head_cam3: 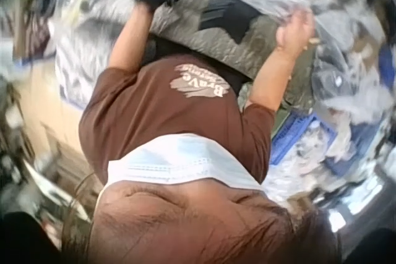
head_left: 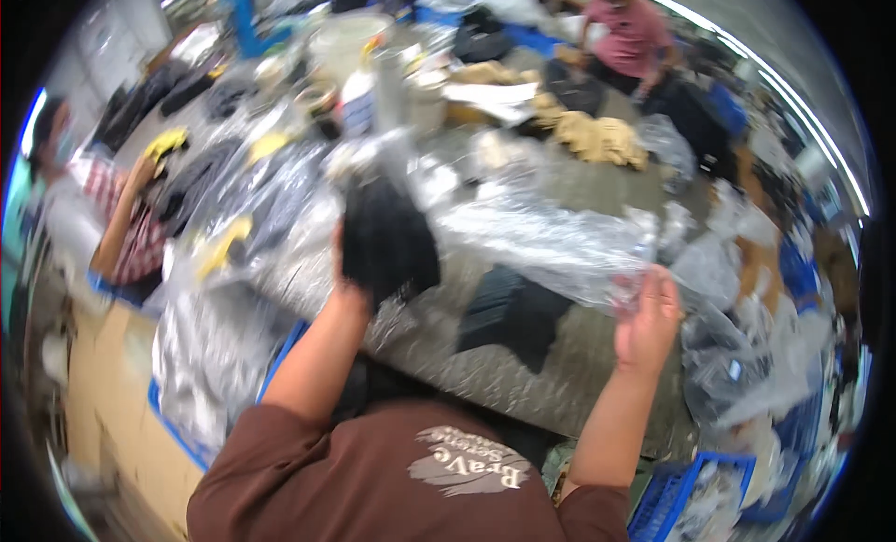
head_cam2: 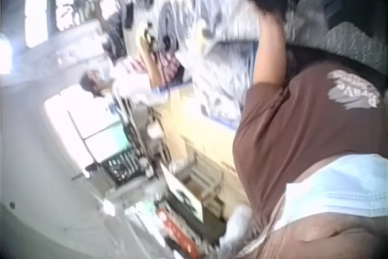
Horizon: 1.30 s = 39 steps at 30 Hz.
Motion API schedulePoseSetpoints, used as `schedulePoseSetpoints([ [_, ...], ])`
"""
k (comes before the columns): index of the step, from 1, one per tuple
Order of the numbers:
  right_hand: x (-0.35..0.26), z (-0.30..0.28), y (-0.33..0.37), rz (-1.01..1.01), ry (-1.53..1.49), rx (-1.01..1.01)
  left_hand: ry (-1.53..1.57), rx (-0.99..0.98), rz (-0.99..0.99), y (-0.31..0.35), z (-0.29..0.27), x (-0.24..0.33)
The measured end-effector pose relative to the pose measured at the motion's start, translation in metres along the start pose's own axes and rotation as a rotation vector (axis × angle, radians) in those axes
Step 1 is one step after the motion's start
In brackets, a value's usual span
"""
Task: Pairing black shoe upper components with beige reinforcement strips and placing them into a plastic bag.
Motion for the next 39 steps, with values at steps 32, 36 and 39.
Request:
schedulePoseSetpoints([
  [32, 0.008, 0.185, -0.024, -0.907, 1.521, -0.185, -0.151, 0.080, -0.176, 0.151, -0.010, 0.103],
  [36, 0.029, 0.190, -0.032, -0.455, 1.370, -0.128, -0.083, 0.029, -0.238, 0.139, -0.006, 0.087],
  [39, -0.010, 0.259, -0.038, -0.868, 1.596, -0.180, -0.015, 0.076, -0.328, 0.132, -0.007, 0.066],
])
Point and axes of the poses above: each hand's wrist, its own y-axis away from the middle knuckle, its own z-axis out of the palm, x = y × z, the point moved 7 cm from there along -y, towards the middle knuckle, and after that the axes turned 14 degrees about z, right-handed, at the moved point
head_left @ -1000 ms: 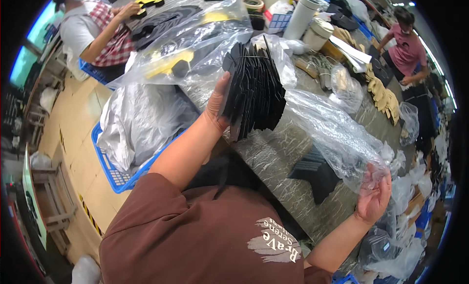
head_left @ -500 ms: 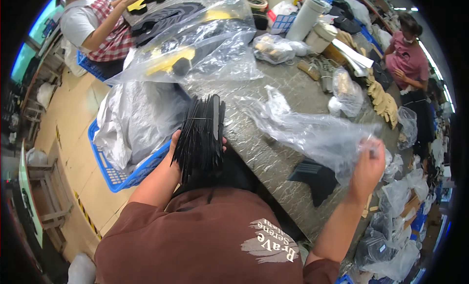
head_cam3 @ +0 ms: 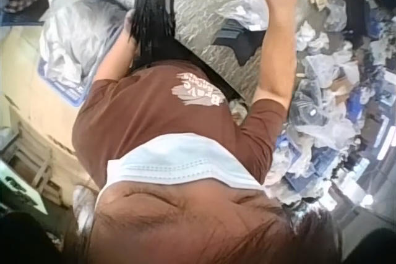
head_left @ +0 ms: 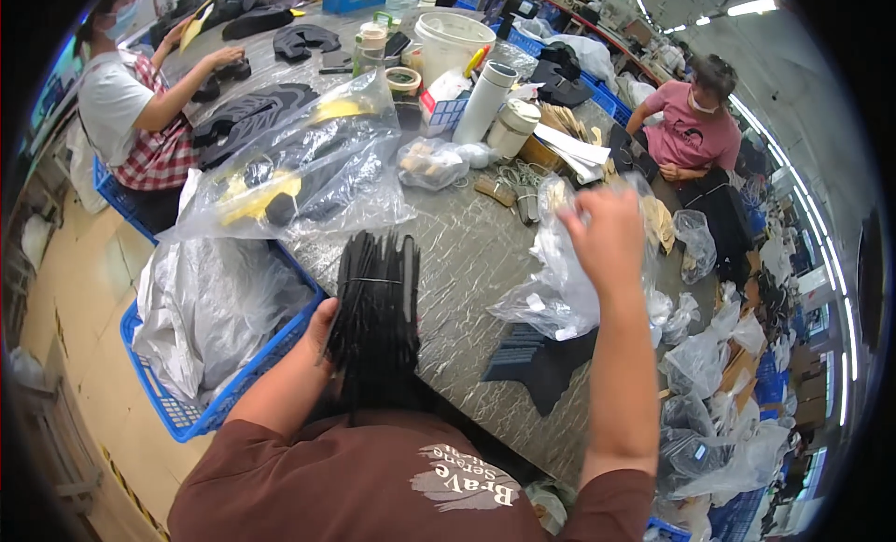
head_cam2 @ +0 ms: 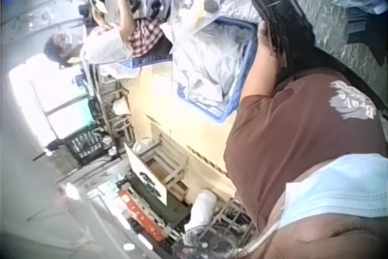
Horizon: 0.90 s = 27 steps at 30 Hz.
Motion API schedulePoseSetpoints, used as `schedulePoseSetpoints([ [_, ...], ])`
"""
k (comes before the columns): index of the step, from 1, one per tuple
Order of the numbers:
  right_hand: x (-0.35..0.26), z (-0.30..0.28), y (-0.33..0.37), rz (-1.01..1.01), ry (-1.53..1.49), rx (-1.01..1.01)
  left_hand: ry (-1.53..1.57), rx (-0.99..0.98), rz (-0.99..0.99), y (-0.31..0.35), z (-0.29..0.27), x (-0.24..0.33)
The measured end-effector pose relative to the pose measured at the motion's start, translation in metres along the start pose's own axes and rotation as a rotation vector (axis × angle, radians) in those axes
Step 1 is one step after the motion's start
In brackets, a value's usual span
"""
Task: Pairing black shoe upper components with beige reinforcement strips and placing them into a plastic bag.
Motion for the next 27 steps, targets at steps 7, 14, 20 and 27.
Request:
schedulePoseSetpoints([
  [7, 0.049, -0.135, 0.002, -0.023, -0.448, 1.194, 0.039, -0.121, 0.070, -0.014, 0.019, 0.006],
  [14, 0.049, 0.043, 0.074, 0.321, -0.233, -0.106, -0.125, -0.014, 0.086, 0.009, -0.020, 0.023],
  [20, 0.027, -0.010, 0.027, 0.198, 0.039, 0.101, -0.051, -0.061, -0.091, -0.033, 0.018, -0.020],
  [27, 0.077, 0.010, 0.006, 0.191, -0.128, -0.549, -0.049, -0.384, -0.199, -0.107, 0.134, -0.106],
])
Point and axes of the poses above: each hand's wrist, its own y-axis away from the middle knuckle, its own z-axis out of the palm, x = y × z, the point moved 7 cm from there along -y, towards the middle knuckle, and after that the axes turned 14 degrees about z, right-handed, at the moved point
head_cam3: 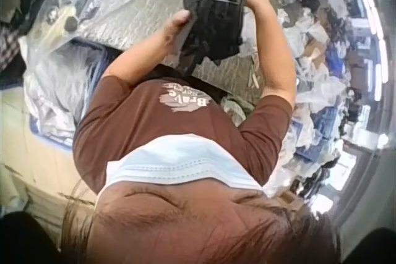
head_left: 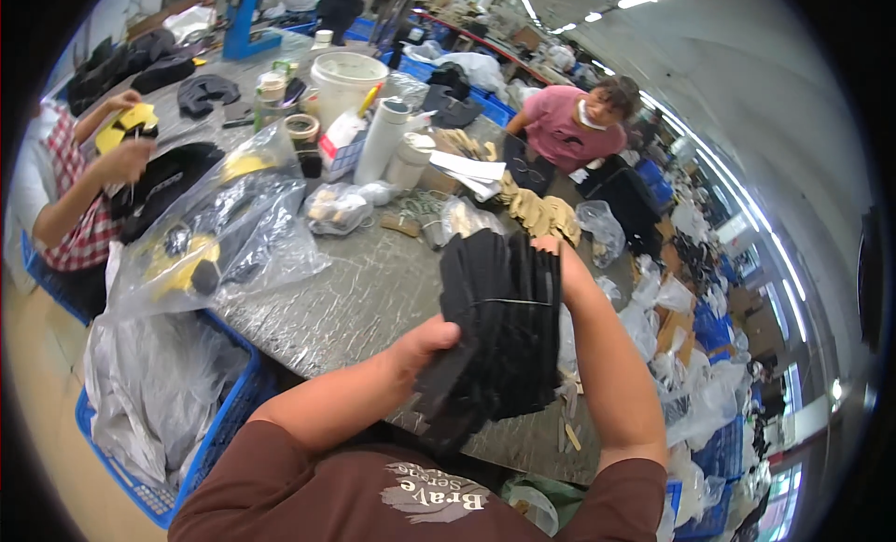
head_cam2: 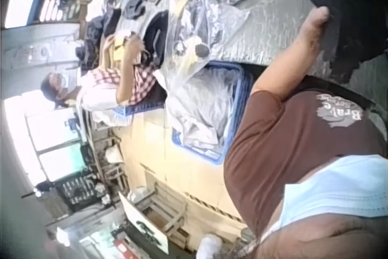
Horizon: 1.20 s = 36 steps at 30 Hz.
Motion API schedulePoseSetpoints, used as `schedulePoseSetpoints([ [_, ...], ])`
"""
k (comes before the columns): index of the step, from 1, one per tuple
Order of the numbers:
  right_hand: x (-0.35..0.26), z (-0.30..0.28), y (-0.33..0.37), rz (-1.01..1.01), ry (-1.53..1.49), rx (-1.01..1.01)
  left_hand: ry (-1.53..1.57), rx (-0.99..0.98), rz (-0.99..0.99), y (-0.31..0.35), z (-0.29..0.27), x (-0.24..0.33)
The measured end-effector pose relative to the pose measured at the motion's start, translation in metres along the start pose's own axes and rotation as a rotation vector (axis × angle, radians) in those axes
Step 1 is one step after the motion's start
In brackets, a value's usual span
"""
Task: Pairing black shoe upper components with beige reinforcement strips and placing them into a plastic bag.
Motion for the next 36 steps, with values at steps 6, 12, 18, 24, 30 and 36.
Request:
schedulePoseSetpoints([
  [6, 0.045, -0.045, 0.031, 0.431, -0.105, -0.136, -0.135, 0.029, -0.084, -0.032, 0.004, -0.051],
  [12, 0.067, -0.055, 0.067, 0.618, 0.298, 0.098, -0.200, -0.052, -0.343, -0.023, 0.005, -0.113],
  [18, 0.037, -0.046, 0.106, 0.562, 0.453, -0.029, -0.062, 0.178, -0.759, -0.002, -0.005, -0.145],
  [24, 0.048, -0.033, 0.132, 0.407, 0.427, -0.009, 0.115, 0.235, -0.621, -0.016, -0.021, -0.150],
  [30, 0.037, -0.006, 0.130, 0.353, 0.254, 0.118, -0.330, 0.016, -0.670, -0.018, -0.005, -0.162],
  [36, 0.021, -0.018, 0.209, 0.284, 0.261, 0.089, 0.010, 0.347, -0.561, -0.021, -0.050, -0.169],
])
Point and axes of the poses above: each hand's wrist, its own y-axis away from the middle knuckle, its own z-axis out of the palm, x = y × z, the point moved 7 cm from there along -y, towards the middle knuckle, and after that the axes turned 14 degrees about z, right-handed, at the moved point
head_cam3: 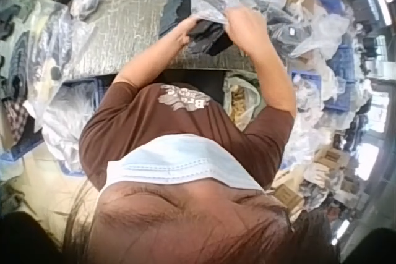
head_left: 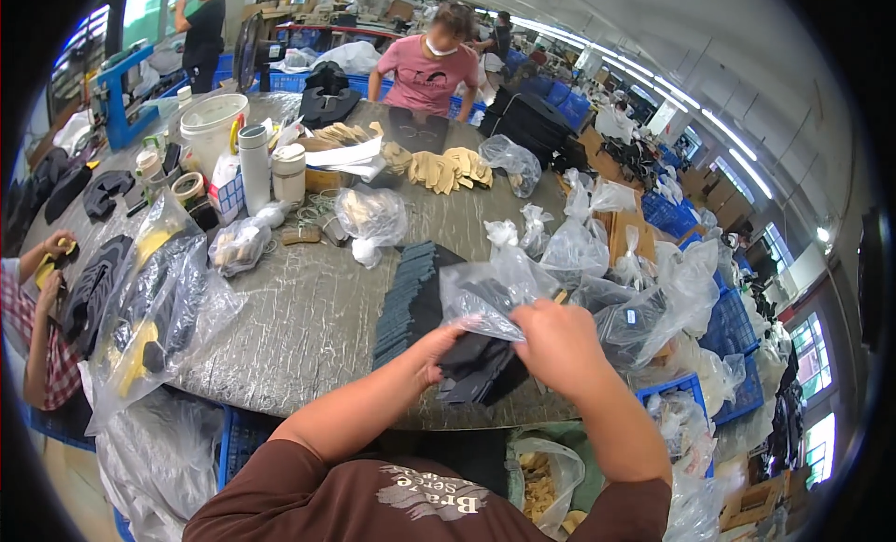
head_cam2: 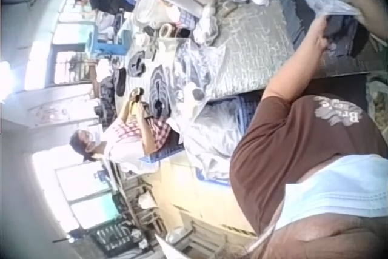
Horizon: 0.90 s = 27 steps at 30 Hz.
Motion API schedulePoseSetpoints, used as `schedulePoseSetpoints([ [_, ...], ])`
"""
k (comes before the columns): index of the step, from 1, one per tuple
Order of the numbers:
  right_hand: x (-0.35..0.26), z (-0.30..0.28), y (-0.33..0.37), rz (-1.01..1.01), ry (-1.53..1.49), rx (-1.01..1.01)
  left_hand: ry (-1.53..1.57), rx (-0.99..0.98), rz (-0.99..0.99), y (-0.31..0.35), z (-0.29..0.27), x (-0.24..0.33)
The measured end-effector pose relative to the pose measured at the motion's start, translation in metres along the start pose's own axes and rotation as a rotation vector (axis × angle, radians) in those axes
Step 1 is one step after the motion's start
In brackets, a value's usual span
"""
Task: Pairing black shoe upper components with beige reinforcement strips and placing them into a plastic bag.
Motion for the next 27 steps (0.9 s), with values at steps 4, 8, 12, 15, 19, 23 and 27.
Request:
schedulePoseSetpoints([
  [4, 0.037, -0.004, 0.024, 0.063, -0.012, 0.440, 0.097, 0.076, -0.015, -0.005, 0.016, 0.010],
  [8, 0.014, 0.014, 0.054, -0.025, -0.514, 0.497, -0.087, 0.099, 0.116, -0.020, 0.008, 0.006],
  [12, 0.016, 0.015, 0.070, 0.027, -0.368, 0.509, 0.009, 0.154, 0.113, -0.024, 0.005, -0.001],
  [15, 0.060, 0.036, 0.066, 0.006, -0.191, 0.717, 0.016, 0.252, 0.139, -0.015, 0.012, 0.014],
  [19, 0.074, 0.053, 0.081, 0.071, -0.772, 0.737, -0.224, 0.264, 0.221, -0.027, -0.005, 0.029],
  [23, 0.084, 0.049, 0.067, 0.204, -0.268, 0.754, -0.210, 0.238, 0.156, -0.030, -0.027, 0.036],
  [27, 0.123, 0.063, 0.068, 0.296, -0.424, 0.861, 0.073, 0.205, 0.155, -0.028, 0.004, 0.029],
])
Point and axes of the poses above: each hand's wrist, its own y-axis away from the middle knuckle, its own z-axis out of the palm, x = y × z, the point moved 7 cm from there along -y, towards the middle knuckle, and after that the axes turned 14 degrees about z, right-handed, at the moved point
